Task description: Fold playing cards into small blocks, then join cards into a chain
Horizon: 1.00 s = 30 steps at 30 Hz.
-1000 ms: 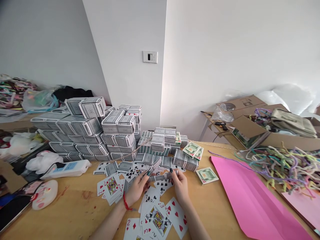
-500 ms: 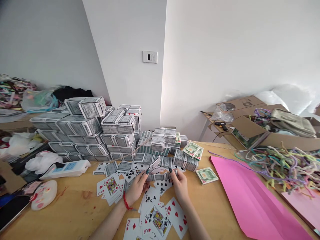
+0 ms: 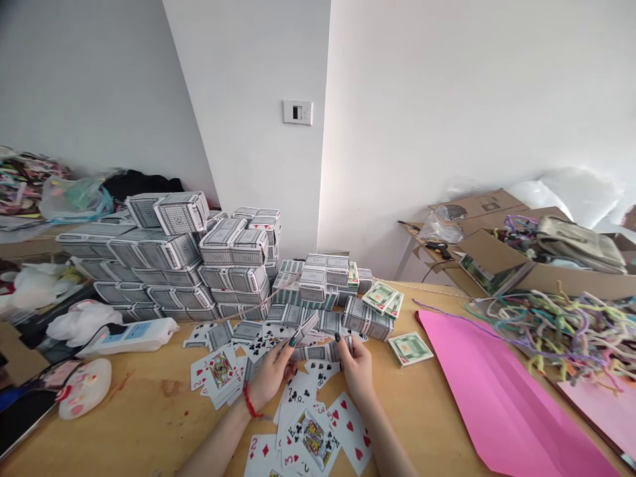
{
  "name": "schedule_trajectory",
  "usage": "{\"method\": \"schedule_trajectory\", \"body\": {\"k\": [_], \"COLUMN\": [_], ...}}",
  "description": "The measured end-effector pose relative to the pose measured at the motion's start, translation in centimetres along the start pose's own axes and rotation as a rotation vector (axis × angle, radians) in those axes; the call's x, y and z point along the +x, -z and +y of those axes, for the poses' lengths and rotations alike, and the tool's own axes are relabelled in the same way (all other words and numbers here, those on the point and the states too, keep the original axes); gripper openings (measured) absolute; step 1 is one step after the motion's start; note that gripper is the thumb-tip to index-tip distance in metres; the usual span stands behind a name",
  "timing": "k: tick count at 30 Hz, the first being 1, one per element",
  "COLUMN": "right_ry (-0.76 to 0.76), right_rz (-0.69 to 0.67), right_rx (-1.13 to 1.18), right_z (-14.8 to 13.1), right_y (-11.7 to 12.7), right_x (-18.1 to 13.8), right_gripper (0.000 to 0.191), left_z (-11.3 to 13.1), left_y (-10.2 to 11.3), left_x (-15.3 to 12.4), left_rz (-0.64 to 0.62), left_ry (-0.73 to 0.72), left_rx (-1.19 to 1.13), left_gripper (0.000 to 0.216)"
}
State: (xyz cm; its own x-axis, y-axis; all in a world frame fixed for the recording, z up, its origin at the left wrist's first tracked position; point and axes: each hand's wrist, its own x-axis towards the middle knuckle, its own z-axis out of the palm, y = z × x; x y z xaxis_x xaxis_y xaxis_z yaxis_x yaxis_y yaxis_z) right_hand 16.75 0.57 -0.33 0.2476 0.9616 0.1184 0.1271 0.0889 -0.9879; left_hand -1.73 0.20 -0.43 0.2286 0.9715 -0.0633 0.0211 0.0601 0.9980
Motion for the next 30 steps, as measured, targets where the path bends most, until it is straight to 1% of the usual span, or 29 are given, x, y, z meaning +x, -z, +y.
{"method": "schedule_trajectory", "body": {"k": [5, 10, 12, 18, 22, 27, 30], "right_ry": [0.022, -0.053, -0.057, 0.022, 0.007, -0.08, -0.04], "right_rz": [0.026, -0.021, -0.02, 0.016, -0.003, 0.001, 0.004], "right_rx": [-0.051, 0.011, 0.016, -0.058, -0.031, 0.03, 0.008], "right_z": [0.4, 0.4, 0.4, 0.4, 0.4, 0.6, 0.8], "right_y": [0.1, -0.1, -0.1, 0.0, -0.1, -0.2, -0.1], "right_x": [-0.1, -0.3, -0.4, -0.5, -0.5, -0.6, -0.7], "right_gripper": [0.043, 0.041, 0.041, 0.042, 0.041, 0.041, 0.042], "left_z": [0.1, 0.5, 0.7, 0.6, 0.1, -0.2, -0.4], "left_y": [0.0, 0.1, 0.1, 0.0, 0.0, 0.0, 0.0], "left_x": [0.0, -0.1, -0.1, -0.1, 0.0, 0.1, 0.1], "left_rz": [-0.019, -0.05, -0.046, -0.015, -0.02, -0.003, 0.012], "left_ry": [0.005, 0.035, 0.044, 0.044, 0.047, 0.027, 0.023], "left_rx": [-0.013, 0.011, 0.027, 0.028, -0.015, -0.022, -0.035], "left_gripper": [0.043, 0.047, 0.047, 0.045, 0.045, 0.042, 0.041]}}
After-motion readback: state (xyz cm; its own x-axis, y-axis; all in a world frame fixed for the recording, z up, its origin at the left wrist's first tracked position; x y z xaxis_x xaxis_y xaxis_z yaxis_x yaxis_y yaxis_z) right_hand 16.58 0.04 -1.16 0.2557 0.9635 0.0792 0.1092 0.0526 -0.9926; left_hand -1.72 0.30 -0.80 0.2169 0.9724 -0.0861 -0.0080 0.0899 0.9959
